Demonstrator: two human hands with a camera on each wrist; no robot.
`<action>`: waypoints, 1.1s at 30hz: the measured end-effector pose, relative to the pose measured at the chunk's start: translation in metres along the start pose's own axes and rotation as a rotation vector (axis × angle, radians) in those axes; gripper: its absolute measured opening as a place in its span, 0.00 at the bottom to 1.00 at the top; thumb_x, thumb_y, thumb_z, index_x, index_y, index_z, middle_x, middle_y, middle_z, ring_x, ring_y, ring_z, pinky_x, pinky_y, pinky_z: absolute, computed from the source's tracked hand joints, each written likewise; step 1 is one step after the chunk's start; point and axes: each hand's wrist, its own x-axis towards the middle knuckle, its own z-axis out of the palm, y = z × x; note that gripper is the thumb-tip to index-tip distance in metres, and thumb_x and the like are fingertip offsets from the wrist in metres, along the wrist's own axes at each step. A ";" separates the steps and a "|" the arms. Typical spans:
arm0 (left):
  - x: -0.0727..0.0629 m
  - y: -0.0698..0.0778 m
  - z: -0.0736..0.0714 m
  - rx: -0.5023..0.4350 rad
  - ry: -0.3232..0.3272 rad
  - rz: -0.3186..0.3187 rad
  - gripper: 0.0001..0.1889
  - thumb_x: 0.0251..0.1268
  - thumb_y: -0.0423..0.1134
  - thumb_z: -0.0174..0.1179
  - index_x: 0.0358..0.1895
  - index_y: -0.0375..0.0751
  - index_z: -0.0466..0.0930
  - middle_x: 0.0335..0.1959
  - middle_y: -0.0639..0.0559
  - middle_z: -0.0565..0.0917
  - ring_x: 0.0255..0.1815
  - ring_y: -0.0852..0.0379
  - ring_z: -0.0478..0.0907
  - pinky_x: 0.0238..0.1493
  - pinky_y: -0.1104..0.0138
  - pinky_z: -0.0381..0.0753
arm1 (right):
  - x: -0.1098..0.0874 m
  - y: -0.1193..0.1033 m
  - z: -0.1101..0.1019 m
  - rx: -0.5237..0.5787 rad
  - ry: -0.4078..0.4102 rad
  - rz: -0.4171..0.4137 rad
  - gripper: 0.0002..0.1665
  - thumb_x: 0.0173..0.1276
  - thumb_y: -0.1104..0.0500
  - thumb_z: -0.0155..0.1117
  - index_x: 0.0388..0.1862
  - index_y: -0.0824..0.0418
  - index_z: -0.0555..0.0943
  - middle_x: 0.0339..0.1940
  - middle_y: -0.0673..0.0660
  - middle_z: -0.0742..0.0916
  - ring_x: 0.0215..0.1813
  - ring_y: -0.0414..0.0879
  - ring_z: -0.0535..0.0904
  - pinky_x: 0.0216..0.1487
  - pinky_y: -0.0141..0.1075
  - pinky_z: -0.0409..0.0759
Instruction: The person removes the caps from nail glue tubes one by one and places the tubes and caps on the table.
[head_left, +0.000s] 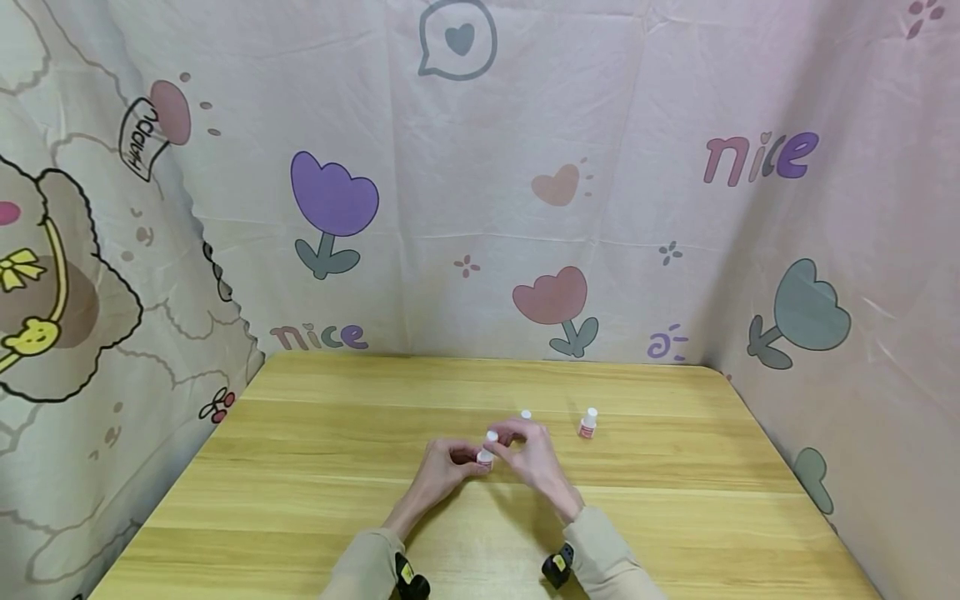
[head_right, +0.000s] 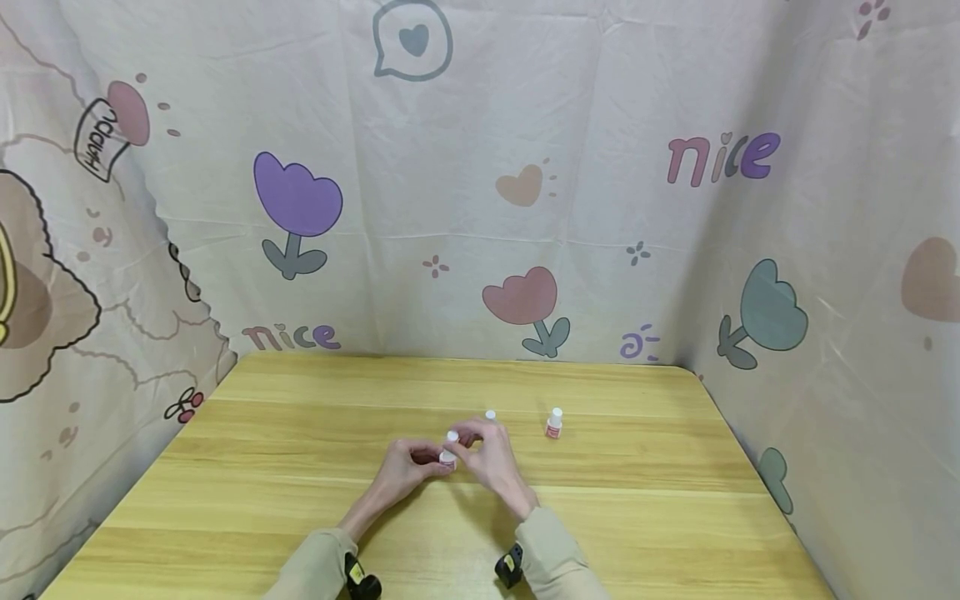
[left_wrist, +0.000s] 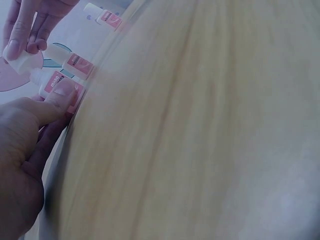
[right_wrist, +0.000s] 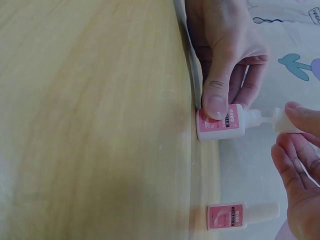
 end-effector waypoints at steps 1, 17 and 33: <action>0.000 0.000 0.000 -0.001 0.001 0.001 0.06 0.54 0.34 0.75 0.36 0.40 0.90 0.33 0.46 0.92 0.32 0.69 0.86 0.37 0.74 0.84 | 0.000 0.000 0.000 0.010 0.000 0.010 0.11 0.57 0.66 0.77 0.40 0.65 0.88 0.29 0.56 0.90 0.31 0.39 0.83 0.35 0.40 0.85; 0.000 0.000 0.001 -0.006 0.007 -0.011 0.06 0.53 0.34 0.76 0.34 0.41 0.90 0.32 0.46 0.92 0.30 0.69 0.85 0.35 0.74 0.84 | 0.001 -0.006 -0.008 0.243 0.026 0.287 0.13 0.59 0.70 0.74 0.44 0.72 0.85 0.37 0.70 0.90 0.35 0.40 0.85 0.43 0.28 0.84; -0.001 0.000 0.000 -0.016 -0.002 -0.009 0.08 0.52 0.34 0.76 0.36 0.39 0.90 0.33 0.44 0.91 0.32 0.66 0.86 0.37 0.74 0.84 | -0.001 0.007 -0.012 0.352 0.075 0.322 0.16 0.59 0.66 0.75 0.45 0.73 0.85 0.36 0.69 0.89 0.33 0.33 0.83 0.40 0.25 0.82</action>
